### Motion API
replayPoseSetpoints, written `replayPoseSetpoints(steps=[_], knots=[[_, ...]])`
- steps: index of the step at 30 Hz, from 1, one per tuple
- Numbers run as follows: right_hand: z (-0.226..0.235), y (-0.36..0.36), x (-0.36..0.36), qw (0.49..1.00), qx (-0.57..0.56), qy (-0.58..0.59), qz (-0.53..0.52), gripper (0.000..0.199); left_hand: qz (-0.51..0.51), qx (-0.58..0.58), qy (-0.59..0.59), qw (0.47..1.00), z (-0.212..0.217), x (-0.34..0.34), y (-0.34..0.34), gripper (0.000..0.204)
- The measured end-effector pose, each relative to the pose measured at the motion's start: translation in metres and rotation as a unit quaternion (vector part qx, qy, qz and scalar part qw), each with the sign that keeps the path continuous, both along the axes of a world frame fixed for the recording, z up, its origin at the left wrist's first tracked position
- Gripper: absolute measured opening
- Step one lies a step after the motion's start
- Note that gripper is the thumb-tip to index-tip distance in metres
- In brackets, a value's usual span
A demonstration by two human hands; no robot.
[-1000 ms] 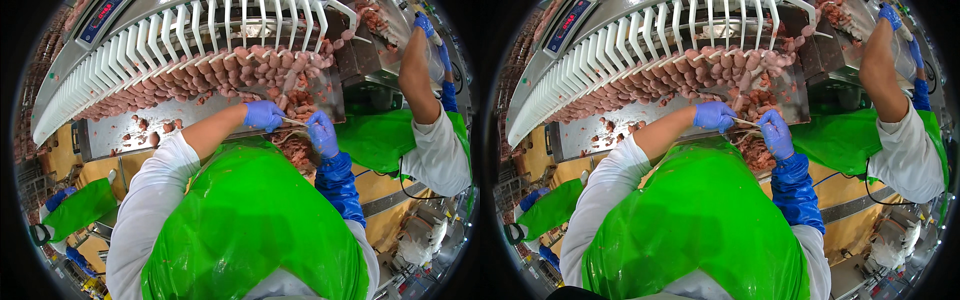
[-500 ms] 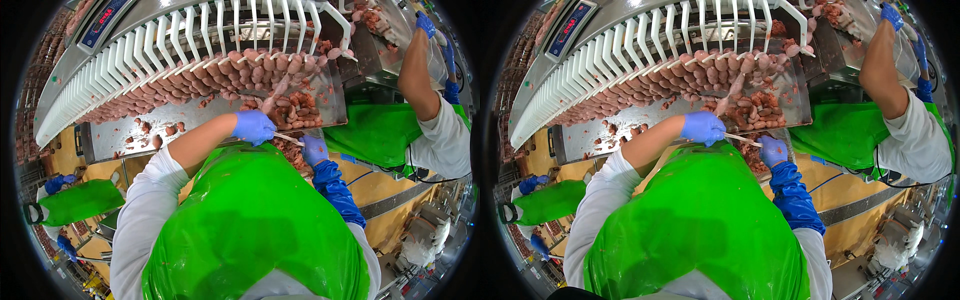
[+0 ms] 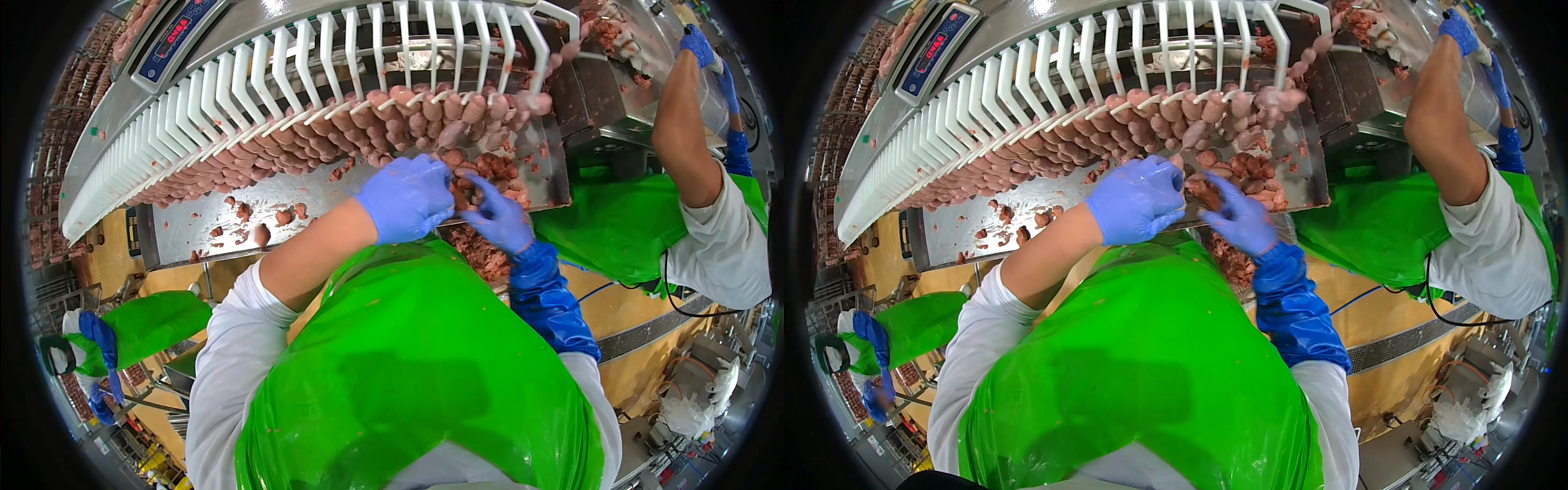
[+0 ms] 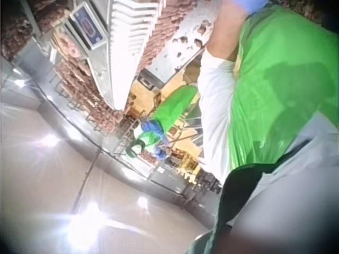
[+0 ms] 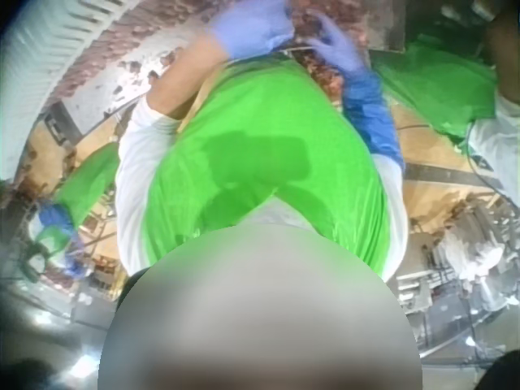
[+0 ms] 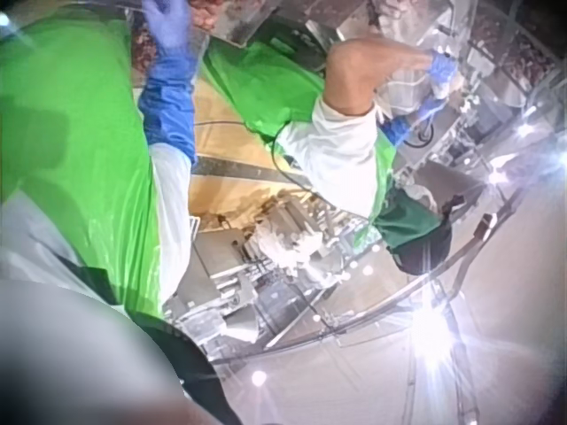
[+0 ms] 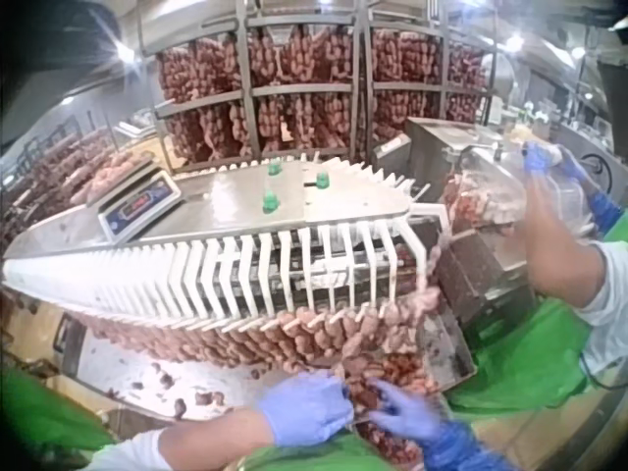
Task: The person repeatedly picks up raw sausage links from a conveyor, ties them into small bundles, and places them onto a rotating rack. The person also occasionally scrapes loose meat from the conveyor surface back into the processing area.
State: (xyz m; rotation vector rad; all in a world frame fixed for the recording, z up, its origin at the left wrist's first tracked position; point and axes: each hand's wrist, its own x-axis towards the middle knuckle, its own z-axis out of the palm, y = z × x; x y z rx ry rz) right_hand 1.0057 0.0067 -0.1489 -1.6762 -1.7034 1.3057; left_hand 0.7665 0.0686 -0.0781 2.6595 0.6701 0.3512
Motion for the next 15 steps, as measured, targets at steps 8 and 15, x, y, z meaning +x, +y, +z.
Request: replayPoseSetpoints(steps=[8, 15], knots=[[0.064, 0.057, -0.025, 0.966, 0.226, 0.006, 0.127, 0.024, 0.054, 0.066, -0.272, 0.958, 0.039, 0.022, 0.029, 0.020], [0.239, 0.084, 0.020, 0.904, 0.288, 0.248, 0.195, 0.030, 0.017, -0.219, -0.395, 0.892, 0.071, 0.056, 0.077, 0.060]])
